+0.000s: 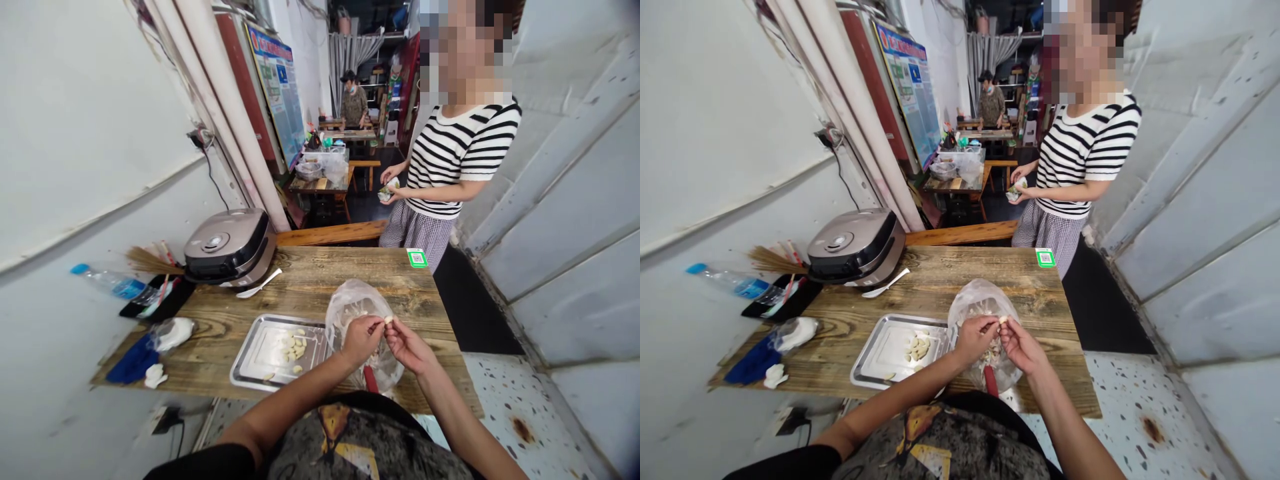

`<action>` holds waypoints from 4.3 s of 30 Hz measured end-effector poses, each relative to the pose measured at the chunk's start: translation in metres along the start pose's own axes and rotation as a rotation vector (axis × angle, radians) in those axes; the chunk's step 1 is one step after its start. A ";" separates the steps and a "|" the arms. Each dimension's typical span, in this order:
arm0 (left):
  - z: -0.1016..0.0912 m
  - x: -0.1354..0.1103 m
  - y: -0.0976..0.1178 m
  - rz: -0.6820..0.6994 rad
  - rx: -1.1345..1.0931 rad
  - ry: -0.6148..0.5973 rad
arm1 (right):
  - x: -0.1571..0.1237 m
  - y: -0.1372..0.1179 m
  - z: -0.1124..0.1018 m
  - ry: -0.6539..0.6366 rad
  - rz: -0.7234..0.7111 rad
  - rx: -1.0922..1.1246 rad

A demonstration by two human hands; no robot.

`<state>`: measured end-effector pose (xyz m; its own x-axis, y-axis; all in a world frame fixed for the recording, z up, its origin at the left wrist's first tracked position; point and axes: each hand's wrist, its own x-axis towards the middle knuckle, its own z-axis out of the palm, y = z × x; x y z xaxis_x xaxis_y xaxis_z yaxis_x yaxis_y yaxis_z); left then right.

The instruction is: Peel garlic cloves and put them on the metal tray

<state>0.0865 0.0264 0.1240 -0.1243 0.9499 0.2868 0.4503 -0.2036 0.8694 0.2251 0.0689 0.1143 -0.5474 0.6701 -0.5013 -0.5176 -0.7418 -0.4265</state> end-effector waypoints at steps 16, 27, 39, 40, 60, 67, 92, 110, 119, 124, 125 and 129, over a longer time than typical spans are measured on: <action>0.001 0.000 -0.007 0.106 -0.098 -0.060 | -0.009 -0.005 -0.003 -0.060 -0.071 -0.295; 0.002 0.000 0.001 0.040 0.037 -0.013 | -0.011 -0.003 -0.008 -0.172 -0.122 -0.414; 0.006 0.005 -0.012 -0.273 -0.489 -0.112 | 0.001 0.007 -0.014 0.125 -0.595 -0.795; 0.007 0.005 -0.012 -0.322 -0.572 -0.124 | 0.001 0.007 -0.014 0.151 -0.706 -0.897; 0.009 0.003 -0.001 -0.454 -0.815 0.017 | -0.013 0.013 0.005 0.170 -0.919 -0.998; 0.010 0.001 0.001 -0.473 -0.769 0.102 | -0.010 0.024 0.008 0.177 -0.833 -0.929; 0.010 0.008 -0.013 -0.465 -0.579 0.017 | -0.003 0.021 0.009 0.224 -0.491 -0.605; 0.011 0.009 -0.006 -0.424 -0.386 0.055 | -0.002 0.030 0.011 0.257 -0.772 -0.828; 0.014 0.011 -0.012 -0.414 -0.363 0.030 | 0.007 0.028 0.004 0.271 -0.591 -0.698; 0.013 0.012 -0.020 -0.458 -0.521 -0.020 | 0.007 0.024 0.002 0.228 -0.590 -0.700; 0.013 0.011 -0.020 -0.466 -0.525 -0.017 | 0.006 0.024 0.001 0.222 -0.609 -0.713; 0.012 0.011 -0.016 -0.443 -0.473 0.022 | 0.007 0.024 -0.002 0.212 -0.614 -0.751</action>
<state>0.0886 0.0430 0.1088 -0.2290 0.9638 -0.1362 -0.0851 0.1196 0.9892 0.2107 0.0555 0.0990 -0.1568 0.9795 -0.1263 -0.0804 -0.1401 -0.9869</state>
